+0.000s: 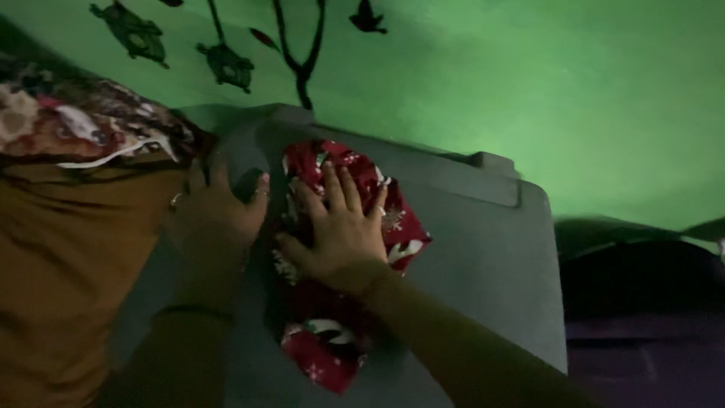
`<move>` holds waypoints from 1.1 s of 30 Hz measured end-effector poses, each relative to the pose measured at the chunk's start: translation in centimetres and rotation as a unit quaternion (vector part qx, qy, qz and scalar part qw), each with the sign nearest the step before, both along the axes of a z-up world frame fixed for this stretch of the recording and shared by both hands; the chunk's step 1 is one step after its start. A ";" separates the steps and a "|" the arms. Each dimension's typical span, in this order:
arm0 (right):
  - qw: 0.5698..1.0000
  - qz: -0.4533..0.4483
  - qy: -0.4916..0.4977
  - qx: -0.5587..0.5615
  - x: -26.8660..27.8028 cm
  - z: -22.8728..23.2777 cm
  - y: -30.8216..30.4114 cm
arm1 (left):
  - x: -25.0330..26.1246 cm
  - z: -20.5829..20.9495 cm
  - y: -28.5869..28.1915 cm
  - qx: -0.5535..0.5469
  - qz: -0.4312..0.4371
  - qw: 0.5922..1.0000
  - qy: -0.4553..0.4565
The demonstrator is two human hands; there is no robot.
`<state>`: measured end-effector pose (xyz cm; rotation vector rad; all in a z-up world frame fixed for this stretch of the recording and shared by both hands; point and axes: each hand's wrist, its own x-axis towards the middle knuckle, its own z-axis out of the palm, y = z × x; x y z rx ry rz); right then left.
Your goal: The person hangs a bag in a closet, closes and locks the closet doors, then wipes down the doors, a large trunk, and a tabletop with a cloth.
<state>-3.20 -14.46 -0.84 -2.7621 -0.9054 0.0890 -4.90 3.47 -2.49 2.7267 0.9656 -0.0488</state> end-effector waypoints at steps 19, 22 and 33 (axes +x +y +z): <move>0.997 -0.009 -0.017 -0.081 -6.5 1.3 -2.2 | -7.8 0.3 1.4 -0.002 -0.196 0.978 -0.073; 0.993 -0.051 0.001 -0.111 -7.2 1.2 -1.7 | -8.0 0.2 1.9 0.001 -0.190 0.980 -0.064; 0.996 -0.030 -0.046 -0.074 -6.4 0.0 -1.6 | -7.8 0.2 1.5 -0.020 -0.176 0.982 -0.062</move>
